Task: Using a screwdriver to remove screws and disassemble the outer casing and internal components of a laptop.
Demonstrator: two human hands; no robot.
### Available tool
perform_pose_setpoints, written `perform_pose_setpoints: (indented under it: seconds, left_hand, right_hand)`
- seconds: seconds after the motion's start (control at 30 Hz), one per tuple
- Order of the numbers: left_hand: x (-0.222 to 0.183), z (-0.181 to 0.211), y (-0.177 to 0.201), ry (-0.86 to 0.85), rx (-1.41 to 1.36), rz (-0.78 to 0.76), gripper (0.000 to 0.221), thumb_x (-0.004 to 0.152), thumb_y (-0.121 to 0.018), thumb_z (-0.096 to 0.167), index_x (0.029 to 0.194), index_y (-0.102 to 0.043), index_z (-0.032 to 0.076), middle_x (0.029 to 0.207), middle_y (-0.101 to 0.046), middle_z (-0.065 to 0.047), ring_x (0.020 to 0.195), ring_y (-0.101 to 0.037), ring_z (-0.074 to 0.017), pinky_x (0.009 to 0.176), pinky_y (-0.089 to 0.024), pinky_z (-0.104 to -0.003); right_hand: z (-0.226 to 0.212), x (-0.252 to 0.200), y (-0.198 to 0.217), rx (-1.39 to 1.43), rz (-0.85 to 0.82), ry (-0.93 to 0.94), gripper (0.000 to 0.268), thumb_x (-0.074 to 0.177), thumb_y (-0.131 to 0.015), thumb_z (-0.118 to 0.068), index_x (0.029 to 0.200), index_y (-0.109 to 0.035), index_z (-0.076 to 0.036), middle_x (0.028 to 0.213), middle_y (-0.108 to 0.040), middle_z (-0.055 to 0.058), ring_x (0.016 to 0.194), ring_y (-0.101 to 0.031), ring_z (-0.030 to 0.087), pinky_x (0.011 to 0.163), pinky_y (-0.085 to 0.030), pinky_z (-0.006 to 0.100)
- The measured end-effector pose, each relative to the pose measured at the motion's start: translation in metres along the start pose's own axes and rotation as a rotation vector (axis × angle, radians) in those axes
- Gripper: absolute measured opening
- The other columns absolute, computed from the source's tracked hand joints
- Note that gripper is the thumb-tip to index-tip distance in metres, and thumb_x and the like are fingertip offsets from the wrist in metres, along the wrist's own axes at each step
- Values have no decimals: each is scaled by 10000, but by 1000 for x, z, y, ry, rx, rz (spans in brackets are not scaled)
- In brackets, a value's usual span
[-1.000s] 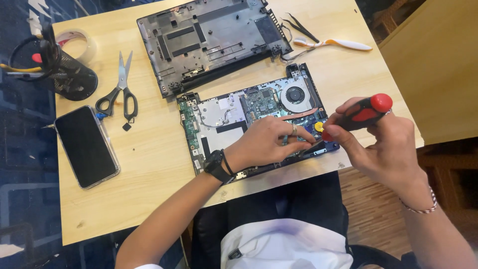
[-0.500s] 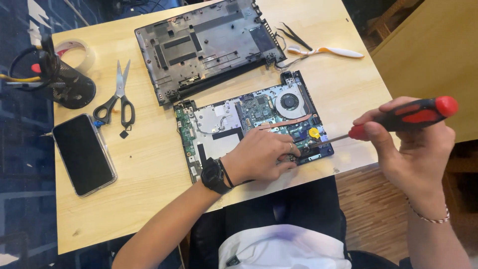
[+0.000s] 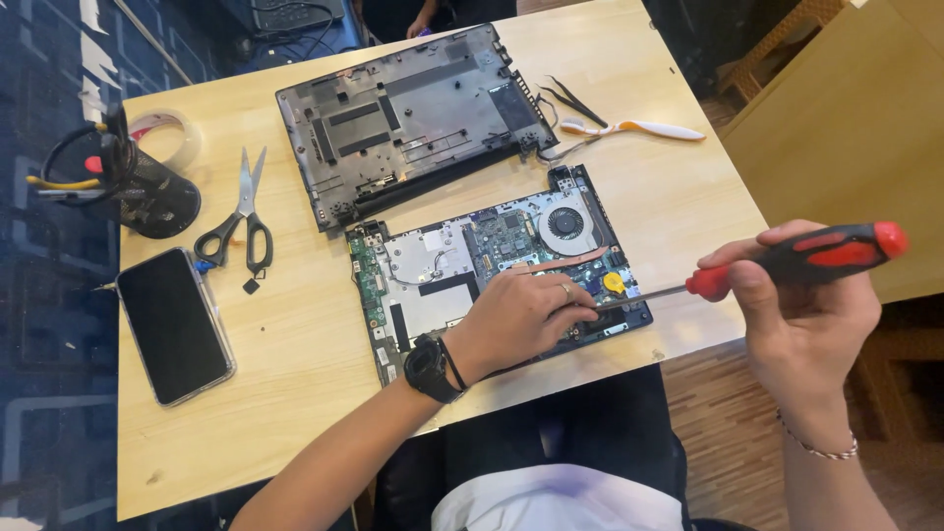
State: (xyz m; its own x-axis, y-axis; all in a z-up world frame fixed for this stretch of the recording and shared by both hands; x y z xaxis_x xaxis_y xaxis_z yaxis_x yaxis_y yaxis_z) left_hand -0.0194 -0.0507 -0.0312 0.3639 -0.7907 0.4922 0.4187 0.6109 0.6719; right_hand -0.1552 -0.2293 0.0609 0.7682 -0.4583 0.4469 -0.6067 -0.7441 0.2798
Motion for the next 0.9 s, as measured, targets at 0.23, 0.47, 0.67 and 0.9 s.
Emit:
perform_pose_setpoints:
  seconds: [0.23, 0.47, 0.67, 0.9]
  left_hand:
    - [8, -16, 30, 96, 330, 88, 138, 1000, -680, 229, 1052, -755, 126, 913, -716, 22, 568, -654, -172, 402, -444, -315]
    - [18, -80, 86, 401, 577, 43, 201, 976, -713, 399, 924, -785, 219, 851, -679, 81, 566, -566, -74, 441, -397, -223]
    - [-1, -85, 141, 481, 637, 116, 124, 996, -709, 328, 975, -789, 236, 895, -712, 85, 694, -651, -134, 552, -477, -300]
    - [-6, -101, 189, 499, 711, 369, 91, 986, -774, 305, 968, -825, 232, 890, -684, 40, 759, -656, -208, 498, -465, -375]
  right_hand:
    - [2, 0, 12, -88, 172, 91, 277, 1197, -567, -186, 1316, -390, -11, 1097, -662, 270, 924, -690, 327, 1030, -575, 422]
    - [22, -5, 26, -60, 201, 86, 278, 1225, -567, -169, 1326, -389, 19, 1118, -656, 286, 924, -695, 351, 928, -596, 432]
    - [50, -12, 37, -89, 230, 83, 287, 1306, -547, -181, 1382, -361, 24, 1133, -649, 268, 923, -674, 351, 956, -569, 410]
    - [77, -20, 40, -41, 324, -47, 214, 1329, -555, -132, 1340, -465, 61, 1084, -660, 195, 829, -645, 274, 832, -532, 310]
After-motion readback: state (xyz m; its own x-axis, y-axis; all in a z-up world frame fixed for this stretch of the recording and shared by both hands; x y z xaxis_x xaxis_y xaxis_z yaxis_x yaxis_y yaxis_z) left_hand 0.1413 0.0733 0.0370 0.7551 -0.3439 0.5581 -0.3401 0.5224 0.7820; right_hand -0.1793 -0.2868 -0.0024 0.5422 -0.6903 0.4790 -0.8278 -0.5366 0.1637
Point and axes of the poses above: each hand's wrist, its own x-axis towards the middle knuckle, its own y-axis out of the back of the hand, z = x × y, the point moved 3 cm from there along x, towards the middle knuckle
